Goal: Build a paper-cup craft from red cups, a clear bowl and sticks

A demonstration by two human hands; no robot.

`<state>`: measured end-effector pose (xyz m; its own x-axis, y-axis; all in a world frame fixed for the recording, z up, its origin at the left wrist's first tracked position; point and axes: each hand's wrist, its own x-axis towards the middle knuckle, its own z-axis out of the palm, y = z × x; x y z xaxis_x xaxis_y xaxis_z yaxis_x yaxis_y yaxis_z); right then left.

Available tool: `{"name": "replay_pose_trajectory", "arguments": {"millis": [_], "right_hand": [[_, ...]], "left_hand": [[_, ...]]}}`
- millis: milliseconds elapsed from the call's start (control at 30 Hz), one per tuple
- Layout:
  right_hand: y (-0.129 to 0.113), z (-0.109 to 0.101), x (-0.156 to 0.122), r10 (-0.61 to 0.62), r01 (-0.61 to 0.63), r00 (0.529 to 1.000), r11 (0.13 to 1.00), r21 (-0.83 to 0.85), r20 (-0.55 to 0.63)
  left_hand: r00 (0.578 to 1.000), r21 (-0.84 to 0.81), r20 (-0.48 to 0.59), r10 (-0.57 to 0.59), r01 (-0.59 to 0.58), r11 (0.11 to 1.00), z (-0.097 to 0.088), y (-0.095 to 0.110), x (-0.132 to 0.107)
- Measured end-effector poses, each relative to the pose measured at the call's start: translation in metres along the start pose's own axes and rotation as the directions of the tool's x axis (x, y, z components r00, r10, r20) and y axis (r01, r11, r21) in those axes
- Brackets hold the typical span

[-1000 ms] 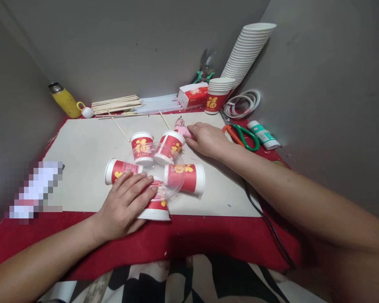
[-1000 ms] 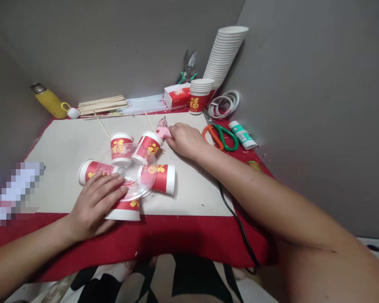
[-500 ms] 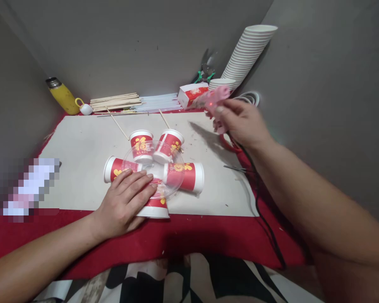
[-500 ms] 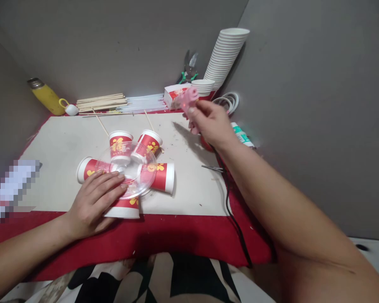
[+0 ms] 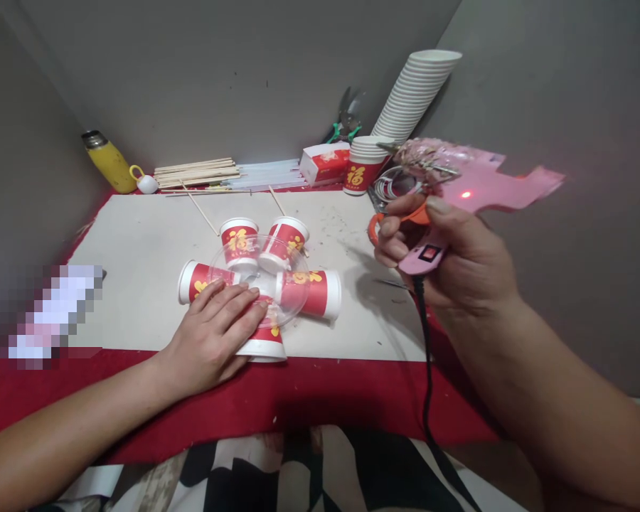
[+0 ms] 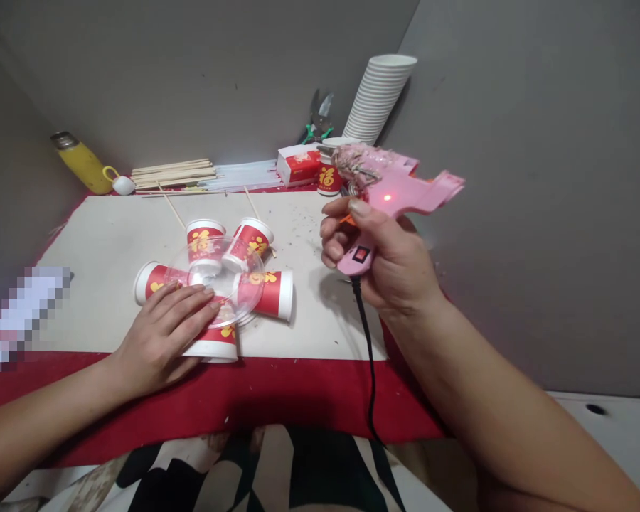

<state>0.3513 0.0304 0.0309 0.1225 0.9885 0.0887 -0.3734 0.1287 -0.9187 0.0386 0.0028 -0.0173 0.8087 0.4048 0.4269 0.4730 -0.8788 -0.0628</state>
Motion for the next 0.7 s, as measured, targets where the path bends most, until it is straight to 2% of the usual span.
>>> {"name": "replay_pose_trajectory", "arguments": {"millis": [133, 233, 333, 433, 533, 700], "right_hand": [[0.009, 0.002, -0.005, 0.003, -0.003, 1.0, 0.999, -0.035, 0.004], [0.015, -0.002, -0.006, -0.003, 0.005, 1.0, 0.995, -0.096, 0.02], [0.019, -0.008, -0.004, -0.021, 0.027, 0.999, 0.992, -0.127, 0.047], [0.023, -0.013, -0.001, -0.031, 0.034, 0.999, 0.991, -0.131, 0.02], [0.029, -0.013, 0.002, -0.024, 0.022, 1.0, 0.992, -0.124, -0.015], [0.037, -0.003, 0.018, 0.049, -0.054, 0.996, 0.997, -0.059, -0.081]], "left_hand": [[0.999, 0.012, 0.033, -0.02, 0.02, 1.0, -0.001, 0.003, 0.0], [0.994, 0.007, 0.102, -0.037, 0.037, 0.999, -0.01, 0.006, 0.001], [0.967, -0.044, 0.241, -0.079, 0.093, 0.995, -0.034, 0.008, 0.005], [0.927, -0.129, 0.358, -0.114, 0.17, 0.977, -0.063, 0.01, 0.012], [0.935, -0.156, 0.329, -0.129, 0.189, 0.97, -0.078, 0.012, 0.022], [0.936, -0.174, 0.331, -0.118, 0.183, 0.968, -0.071, 0.006, 0.043]]}}
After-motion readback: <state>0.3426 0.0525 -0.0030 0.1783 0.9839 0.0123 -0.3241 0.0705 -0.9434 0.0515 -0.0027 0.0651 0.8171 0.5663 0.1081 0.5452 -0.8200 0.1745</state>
